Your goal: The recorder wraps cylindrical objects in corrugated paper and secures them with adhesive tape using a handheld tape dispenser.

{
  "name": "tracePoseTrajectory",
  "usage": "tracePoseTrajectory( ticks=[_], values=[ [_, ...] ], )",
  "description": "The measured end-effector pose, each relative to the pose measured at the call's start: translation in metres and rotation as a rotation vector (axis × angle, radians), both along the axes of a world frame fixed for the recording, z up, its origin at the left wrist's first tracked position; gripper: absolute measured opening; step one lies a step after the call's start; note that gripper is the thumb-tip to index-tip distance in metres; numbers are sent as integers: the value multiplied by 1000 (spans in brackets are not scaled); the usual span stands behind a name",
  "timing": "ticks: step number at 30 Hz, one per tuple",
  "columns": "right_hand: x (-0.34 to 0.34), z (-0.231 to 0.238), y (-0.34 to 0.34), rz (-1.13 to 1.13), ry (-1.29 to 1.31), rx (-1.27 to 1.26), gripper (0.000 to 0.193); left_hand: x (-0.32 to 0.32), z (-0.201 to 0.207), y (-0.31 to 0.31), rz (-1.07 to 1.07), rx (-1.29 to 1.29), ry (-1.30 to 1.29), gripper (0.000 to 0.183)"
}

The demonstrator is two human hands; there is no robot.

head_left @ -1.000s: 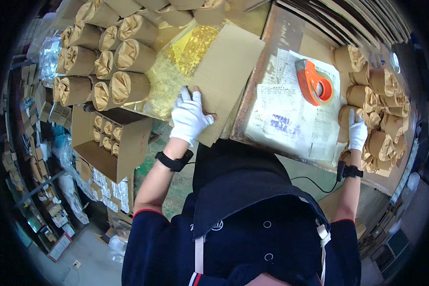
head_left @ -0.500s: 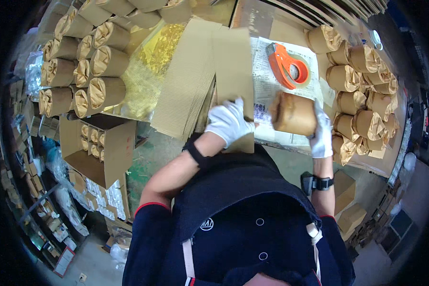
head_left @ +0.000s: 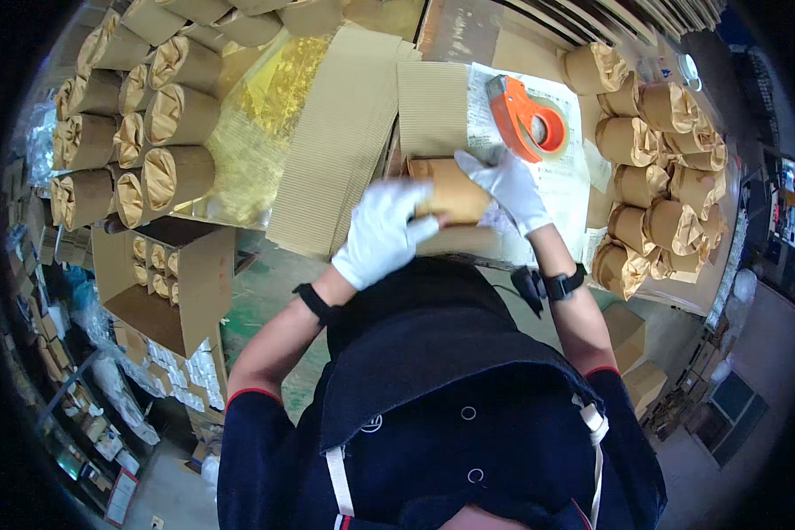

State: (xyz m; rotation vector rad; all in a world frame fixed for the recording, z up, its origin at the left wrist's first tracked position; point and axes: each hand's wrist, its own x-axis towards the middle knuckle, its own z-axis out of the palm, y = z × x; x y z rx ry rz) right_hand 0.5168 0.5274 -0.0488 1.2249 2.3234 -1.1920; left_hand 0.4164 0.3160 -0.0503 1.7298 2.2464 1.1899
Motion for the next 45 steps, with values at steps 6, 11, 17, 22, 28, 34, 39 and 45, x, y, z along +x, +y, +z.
tracePoseTrajectory(
  ticks=[6, 11, 17, 22, 28, 34, 39, 45],
  values=[
    [-29, -37, 31, -169, 548, -127, 67, -23, -48, 70, 354, 181, -679, 26],
    [-31, -11, -19, -336, 435, 70, 53, -14, -59, 78, 526, 167, -898, 42],
    [-26, -47, -13, 191, 293, 891, 50, -17, -29, 49, 300, 24, -981, 39],
    [-2, -31, 37, 395, 241, 1309, 38, -2, 0, 28, -81, -18, -82, 34],
    [17, 2, 68, 273, -86, 1134, 43, 18, -8, 43, -118, -111, 21, 58],
    [34, 31, 77, -16, -82, 282, 63, 25, 15, 51, -32, -497, -133, 111],
    [125, 98, 12, -538, 528, -545, 52, 16, 12, 48, -15, -543, -236, 111],
    [90, 65, -34, -484, 151, -232, 54, -2, 9, 52, -17, -244, 55, 93]
  ],
)
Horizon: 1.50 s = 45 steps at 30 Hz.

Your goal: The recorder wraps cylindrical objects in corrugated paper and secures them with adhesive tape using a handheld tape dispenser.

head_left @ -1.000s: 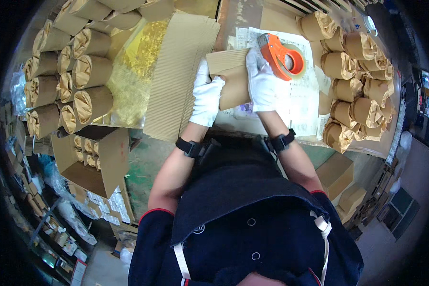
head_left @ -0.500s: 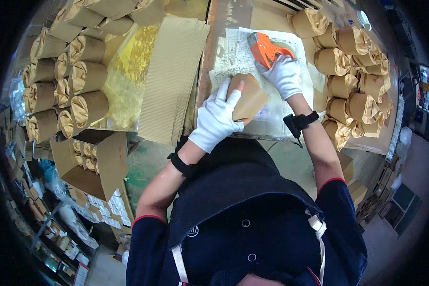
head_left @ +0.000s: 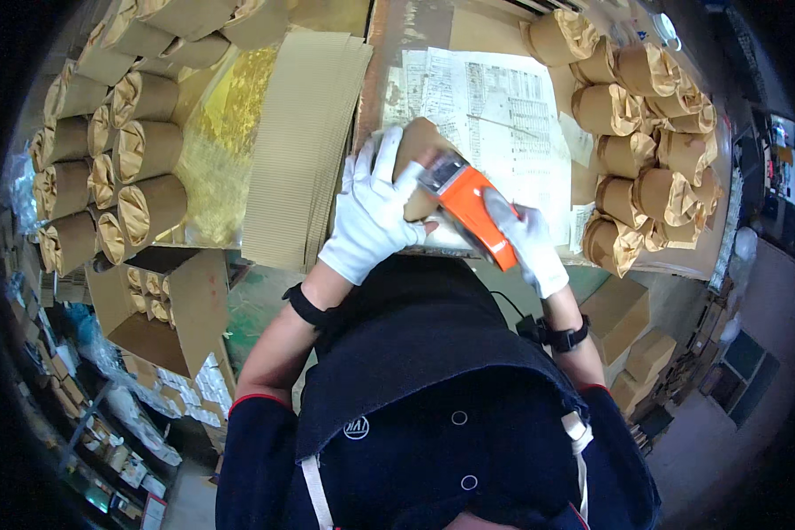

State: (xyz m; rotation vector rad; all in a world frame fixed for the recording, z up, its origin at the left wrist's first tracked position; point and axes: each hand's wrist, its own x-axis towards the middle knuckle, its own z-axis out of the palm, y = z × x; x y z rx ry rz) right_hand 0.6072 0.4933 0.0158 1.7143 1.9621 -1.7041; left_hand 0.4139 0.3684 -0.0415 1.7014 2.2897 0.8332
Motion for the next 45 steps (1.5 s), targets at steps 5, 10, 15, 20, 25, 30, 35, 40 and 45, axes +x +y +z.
tracePoseTrajectory(
  ticks=[5, 10, 15, 20, 25, 30, 35, 40, 45],
  values=[
    [18, -2, 6, 151, 16, -139, 54, -21, -2, -4, 25, -96, -197, 85],
    [25, -21, -12, 204, -328, 48, 60, -12, 9, 35, -55, -374, -232, 94],
    [31, -26, -6, 167, -314, 96, 56, 13, 12, 22, -70, -110, -231, 81],
    [23, -35, 0, 251, -294, 854, 53, 12, -21, -88, -54, 85, -459, 96],
    [24, -99, 54, 281, -218, 1479, 47, -10, 30, -76, 233, -619, -391, 53],
    [51, -47, 112, 341, -77, 1213, 23, -40, 19, -94, 276, -479, -1151, 50],
    [154, 19, 177, -399, -480, 1129, 48, -96, 35, -137, 712, -107, -1771, 25],
    [217, 19, 200, 81, -1105, 1049, 69, -219, 40, -122, 900, 254, -1639, 16],
    [196, 14, 208, 55, -1152, 910, 82, -301, -12, -110, 904, 448, -1700, 36]
  ],
)
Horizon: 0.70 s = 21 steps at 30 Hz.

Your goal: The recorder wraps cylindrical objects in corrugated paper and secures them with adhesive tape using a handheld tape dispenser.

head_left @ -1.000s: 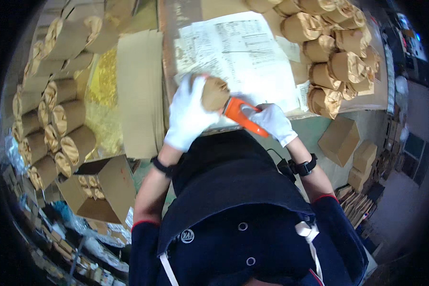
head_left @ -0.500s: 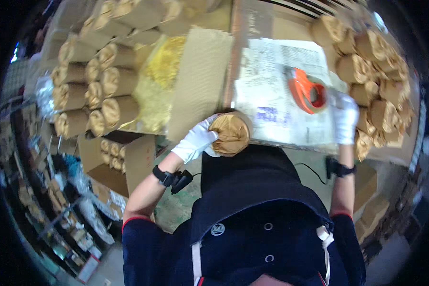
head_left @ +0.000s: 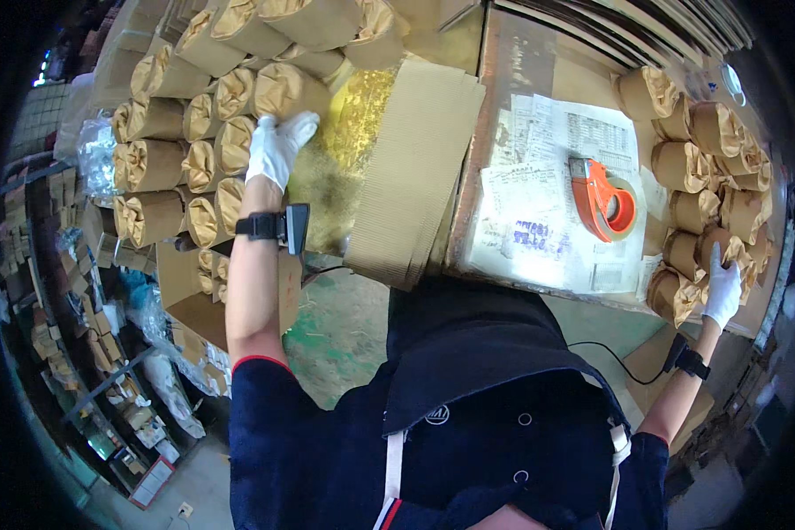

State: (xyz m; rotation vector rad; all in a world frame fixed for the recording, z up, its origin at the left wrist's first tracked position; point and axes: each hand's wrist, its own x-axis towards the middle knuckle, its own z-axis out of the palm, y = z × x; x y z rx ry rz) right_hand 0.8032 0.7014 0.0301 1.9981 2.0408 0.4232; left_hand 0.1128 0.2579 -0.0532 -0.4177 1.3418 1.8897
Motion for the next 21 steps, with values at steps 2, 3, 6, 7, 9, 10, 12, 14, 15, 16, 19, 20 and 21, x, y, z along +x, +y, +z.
tracePoseTrajectory(
  ticks=[2, 3, 6, 7, 9, 10, 12, 14, 15, 16, 19, 20, 21],
  values=[
    [-28, 15, -17, -10, -12, 18, 82, 17, -21, -4, -113, -128, 388, 49],
    [-37, 20, -23, -11, -22, 7, 81, 45, -33, -10, -234, -409, 817, 58],
    [-15, -2, -14, 129, -178, 70, 52, 172, 12, 14, -923, -1047, 1390, 99],
    [4, -13, -4, 265, -332, 42, 44, 204, 21, 17, -1201, -1367, 1355, 110],
    [35, -28, 21, 474, -520, 38, 53, 234, 25, 12, -1308, -1476, 1191, 114],
    [42, -32, 28, 541, -565, 70, 60, 242, 21, 9, -1301, -1504, 1138, 114],
    [59, -36, 44, 647, -596, 122, 68, 244, 16, 4, -1233, -1489, 1178, 111],
    [75, -33, 63, 728, -560, 170, 67, 240, 22, 1, -1177, -1443, 1228, 106],
    [56, -21, 57, 474, -694, -31, 62, 238, 34, 0, -1150, -1425, 1244, 104],
    [67, -4, 50, 678, -114, 31, 50, 235, 39, -3, -1121, -1392, 1264, 101],
    [30, 40, -6, 224, 1044, -45, 47, 237, 58, 3, -1127, -1435, 1374, 86],
    [12, 54, -28, 182, 1146, -64, 49, 243, 69, 13, -1170, -1472, 1361, 86],
    [0, 62, -44, 140, 1252, -77, 50, 251, 82, 28, -1193, -1393, 1330, 85]
  ],
)
